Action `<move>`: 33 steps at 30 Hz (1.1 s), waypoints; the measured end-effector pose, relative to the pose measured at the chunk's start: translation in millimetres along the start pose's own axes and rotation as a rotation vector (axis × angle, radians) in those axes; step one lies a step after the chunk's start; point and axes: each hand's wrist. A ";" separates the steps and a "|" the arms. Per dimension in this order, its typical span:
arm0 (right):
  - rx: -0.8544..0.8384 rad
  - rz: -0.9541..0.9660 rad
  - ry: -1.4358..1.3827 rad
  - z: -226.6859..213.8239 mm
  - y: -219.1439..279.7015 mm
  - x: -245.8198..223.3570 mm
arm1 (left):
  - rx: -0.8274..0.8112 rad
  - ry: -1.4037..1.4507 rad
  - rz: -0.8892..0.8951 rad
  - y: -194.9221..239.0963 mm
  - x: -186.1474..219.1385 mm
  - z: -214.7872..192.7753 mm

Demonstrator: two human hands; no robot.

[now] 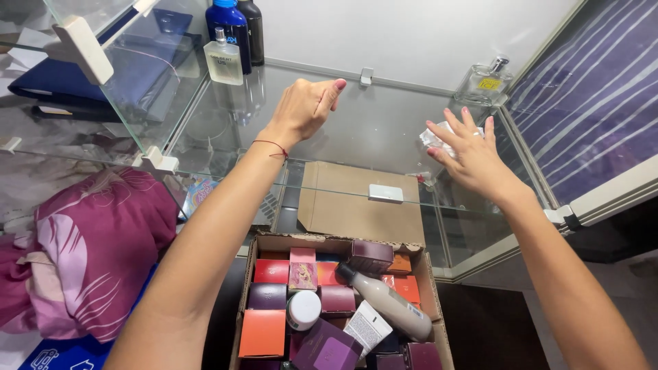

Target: Arranging and organizing various cosmetic boxes and bottles on a glass shelf and inside a cardboard box, including wiping a bottle with a tissue.

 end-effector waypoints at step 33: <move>-0.092 0.504 -0.047 65.4 -79.9 87.3 | -0.105 0.083 -0.020 -8.7 -9.1 1.2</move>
Point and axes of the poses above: each hand's wrist, its own y-axis away from the middle knuckle, its own z-axis out of the palm, x = y × z, and after that the axes turned 8 degrees about x, right-handed
